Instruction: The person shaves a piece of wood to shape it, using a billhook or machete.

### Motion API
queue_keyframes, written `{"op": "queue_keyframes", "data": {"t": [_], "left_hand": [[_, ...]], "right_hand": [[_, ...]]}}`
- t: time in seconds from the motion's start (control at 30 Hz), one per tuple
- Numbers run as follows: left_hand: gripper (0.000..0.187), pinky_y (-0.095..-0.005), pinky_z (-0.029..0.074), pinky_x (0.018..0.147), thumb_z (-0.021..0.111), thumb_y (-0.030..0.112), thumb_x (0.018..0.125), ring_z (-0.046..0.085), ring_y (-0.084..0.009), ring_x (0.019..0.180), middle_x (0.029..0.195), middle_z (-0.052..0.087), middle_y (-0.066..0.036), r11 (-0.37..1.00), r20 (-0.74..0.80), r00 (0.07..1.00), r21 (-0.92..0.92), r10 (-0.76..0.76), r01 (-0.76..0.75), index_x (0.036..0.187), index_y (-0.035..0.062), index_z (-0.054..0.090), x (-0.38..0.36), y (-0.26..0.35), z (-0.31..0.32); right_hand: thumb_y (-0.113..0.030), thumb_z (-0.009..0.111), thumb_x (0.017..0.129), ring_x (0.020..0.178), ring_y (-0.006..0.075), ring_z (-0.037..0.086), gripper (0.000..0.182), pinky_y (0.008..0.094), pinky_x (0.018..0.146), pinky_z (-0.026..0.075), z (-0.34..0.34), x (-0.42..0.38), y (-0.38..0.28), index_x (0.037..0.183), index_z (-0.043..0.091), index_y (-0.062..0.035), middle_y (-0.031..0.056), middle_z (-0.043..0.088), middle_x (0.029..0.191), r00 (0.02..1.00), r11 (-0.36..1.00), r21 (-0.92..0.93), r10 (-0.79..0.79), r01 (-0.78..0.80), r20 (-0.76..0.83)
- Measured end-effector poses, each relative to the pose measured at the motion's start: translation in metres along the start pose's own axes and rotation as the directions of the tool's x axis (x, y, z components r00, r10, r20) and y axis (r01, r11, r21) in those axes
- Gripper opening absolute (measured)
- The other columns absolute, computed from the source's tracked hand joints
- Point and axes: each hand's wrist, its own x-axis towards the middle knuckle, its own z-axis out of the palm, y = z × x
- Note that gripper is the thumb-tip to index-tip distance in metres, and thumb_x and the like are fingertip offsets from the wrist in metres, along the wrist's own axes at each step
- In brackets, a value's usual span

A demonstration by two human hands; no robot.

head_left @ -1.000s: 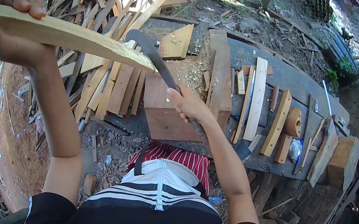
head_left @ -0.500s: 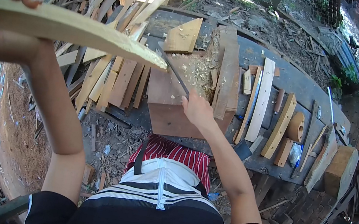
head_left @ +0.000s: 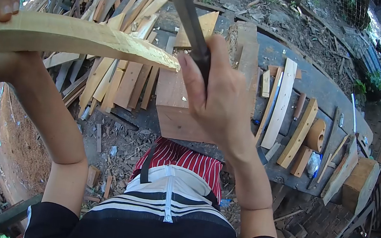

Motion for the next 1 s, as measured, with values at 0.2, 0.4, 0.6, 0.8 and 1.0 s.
{"op": "queue_keyframes", "data": {"t": [0.2, 0.4, 0.6, 0.8, 1.0], "left_hand": [[0.048, -0.0329, 0.035, 0.063, 0.041, 0.048, 0.083, 0.044, -0.0186, 0.058, 0.070, 0.049, -0.009, 0.998, -0.149, 0.988, 0.047, -0.041, 0.049, 0.069, 0.0030, 0.051, -0.011, 0.001, -0.017], [0.041, -0.0346, 0.037, 0.063, 0.045, 0.050, 0.086, 0.046, -0.0185, 0.056, 0.065, 0.049, -0.008, 0.965, -0.210, 0.978, 0.258, 0.014, 0.042, 0.076, 0.0107, 0.054, -0.005, -0.011, 0.006], [0.034, -0.0303, 0.036, 0.054, 0.050, 0.047, 0.087, 0.046, -0.0170, 0.049, 0.063, 0.051, -0.006, 0.987, -0.215, 0.974, 0.154, 0.073, -0.040, 0.085, 0.0133, 0.054, -0.007, -0.006, 0.033], [0.039, -0.0306, 0.037, 0.059, 0.047, 0.048, 0.086, 0.047, -0.0187, 0.055, 0.065, 0.051, -0.008, 0.988, -0.059, 0.998, 0.153, -0.018, 0.027, 0.083, 0.0105, 0.060, 0.006, -0.013, 0.008], [0.043, -0.0329, 0.037, 0.060, 0.041, 0.047, 0.088, 0.048, -0.0190, 0.055, 0.069, 0.054, -0.010, 0.996, -0.007, 0.999, -0.081, -0.050, 0.050, 0.084, 0.0100, 0.063, 0.003, -0.006, 0.007]], "right_hand": [[-0.031, 0.052, 0.096, 0.057, 0.0435, 0.061, 0.034, 0.0518, 0.054, 0.046, 0.064, -0.052, 0.108, 0.106, 0.045, 0.0007, 0.0198, 0.060, 0.063, 0.928, 0.854, -0.486, 0.314, -0.185, 0.199], [-0.033, 0.050, 0.097, 0.051, 0.0382, 0.060, 0.033, 0.0484, 0.049, 0.049, 0.053, -0.041, 0.136, 0.102, 0.047, -0.0002, 0.0224, 0.061, 0.069, 0.961, 0.957, -0.269, 0.170, -0.108, 0.217], [-0.038, 0.048, 0.099, 0.042, 0.0104, 0.043, 0.034, 0.0267, 0.036, 0.036, 0.030, -0.026, 0.085, 0.098, 0.047, -0.0039, 0.0002, 0.044, 0.061, 0.702, 0.774, 0.075, 0.524, -0.629, 0.483], [-0.031, 0.054, 0.097, 0.043, 0.0212, 0.048, 0.030, 0.0357, 0.043, 0.036, -0.029, 0.006, -0.028, 0.097, 0.044, -0.0035, 0.0096, 0.047, 0.056, 0.995, 0.988, 0.117, -0.101, 0.097, 0.029], [-0.027, 0.053, 0.095, 0.059, 0.0430, 0.062, 0.028, 0.0517, 0.056, 0.047, 0.046, -0.030, 0.067, 0.103, 0.046, -0.0012, 0.0210, 0.059, 0.062, 0.978, 0.961, -0.215, 0.193, -0.171, 0.084]]}}
